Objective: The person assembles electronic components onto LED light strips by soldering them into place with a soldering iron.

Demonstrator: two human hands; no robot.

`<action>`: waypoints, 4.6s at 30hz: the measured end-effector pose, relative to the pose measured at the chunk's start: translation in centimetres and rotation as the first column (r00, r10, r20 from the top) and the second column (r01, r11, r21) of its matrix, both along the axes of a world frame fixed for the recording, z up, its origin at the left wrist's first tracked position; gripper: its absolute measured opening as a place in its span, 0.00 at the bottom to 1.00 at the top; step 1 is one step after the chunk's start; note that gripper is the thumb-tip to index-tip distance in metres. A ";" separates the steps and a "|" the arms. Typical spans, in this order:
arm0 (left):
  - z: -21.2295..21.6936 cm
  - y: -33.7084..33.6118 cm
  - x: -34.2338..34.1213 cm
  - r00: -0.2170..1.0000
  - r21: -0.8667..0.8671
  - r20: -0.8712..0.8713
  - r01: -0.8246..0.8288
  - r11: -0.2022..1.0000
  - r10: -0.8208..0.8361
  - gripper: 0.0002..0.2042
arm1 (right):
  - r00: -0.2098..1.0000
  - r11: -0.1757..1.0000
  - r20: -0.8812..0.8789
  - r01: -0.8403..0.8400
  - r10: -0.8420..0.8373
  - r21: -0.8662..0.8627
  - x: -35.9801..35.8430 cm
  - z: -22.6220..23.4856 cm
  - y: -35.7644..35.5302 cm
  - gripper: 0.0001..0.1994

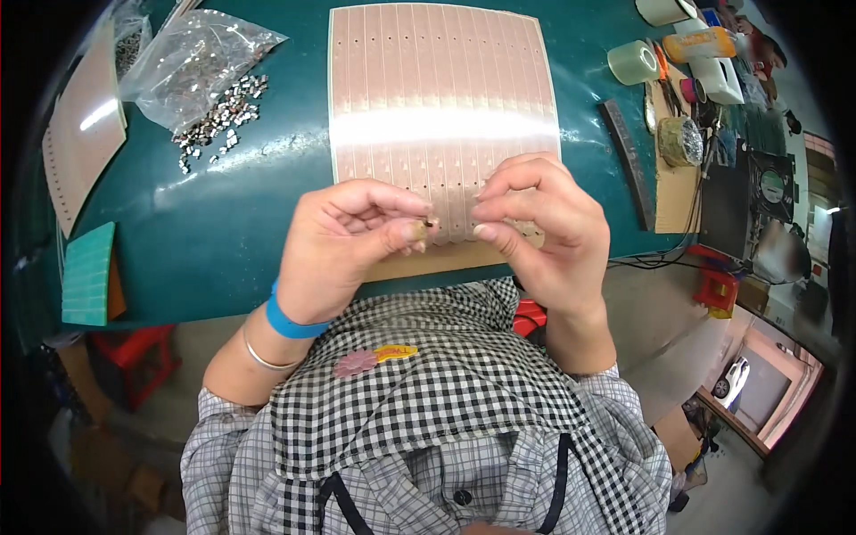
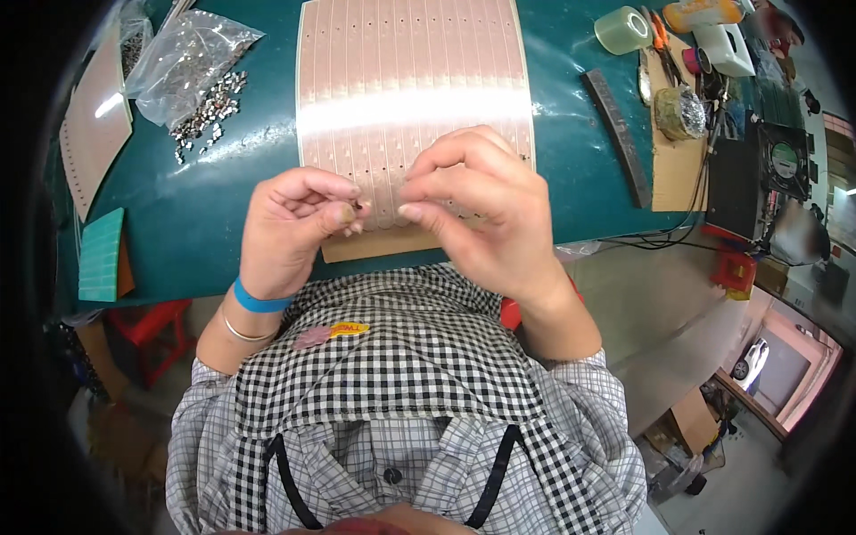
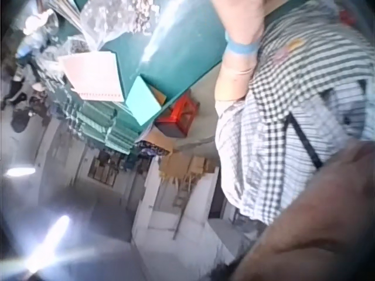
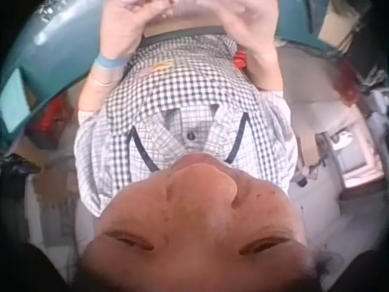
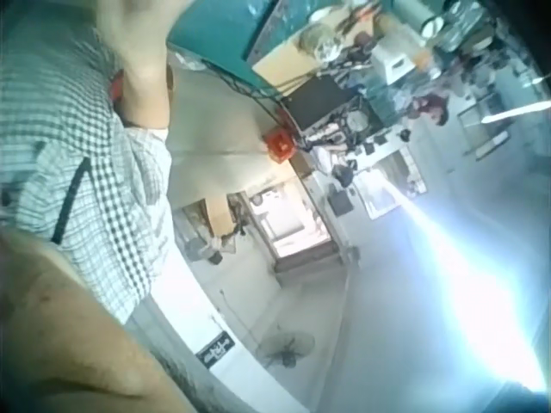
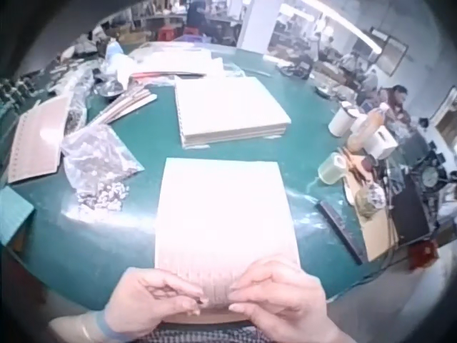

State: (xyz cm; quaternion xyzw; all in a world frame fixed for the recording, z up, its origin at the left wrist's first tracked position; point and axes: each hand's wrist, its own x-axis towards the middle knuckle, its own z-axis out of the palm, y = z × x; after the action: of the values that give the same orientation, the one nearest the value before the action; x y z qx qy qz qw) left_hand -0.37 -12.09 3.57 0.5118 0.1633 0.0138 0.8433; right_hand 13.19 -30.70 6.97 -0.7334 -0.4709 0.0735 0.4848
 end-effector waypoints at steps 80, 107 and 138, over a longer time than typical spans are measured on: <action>0.8 4.9 -0.4 0.967 0.701 0.243 -0.233 0.675 0.081 0.07 | 0.936 0.931 0.336 0.215 -0.109 -0.297 4.4 0.2 -2.2 0.10; -0.6 9.1 -0.7 0.938 0.949 0.298 -0.310 0.048 0.176 0.07 | 0.973 0.973 0.228 0.096 -0.046 -0.212 1.8 -1.0 0.1 0.08; -3.0 11.5 -0.2 0.925 0.932 0.284 -0.328 0.154 0.252 0.07 | 0.919 0.913 0.391 0.201 -0.051 -0.354 2.5 -3.7 -0.3 0.08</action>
State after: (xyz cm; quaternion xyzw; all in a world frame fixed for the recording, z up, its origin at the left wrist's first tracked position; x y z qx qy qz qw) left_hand -0.62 -0.54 0.62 0.8812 0.1873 0.2888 0.3240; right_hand 15.70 -31.05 3.24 -0.8442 -0.4813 -0.0077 0.2357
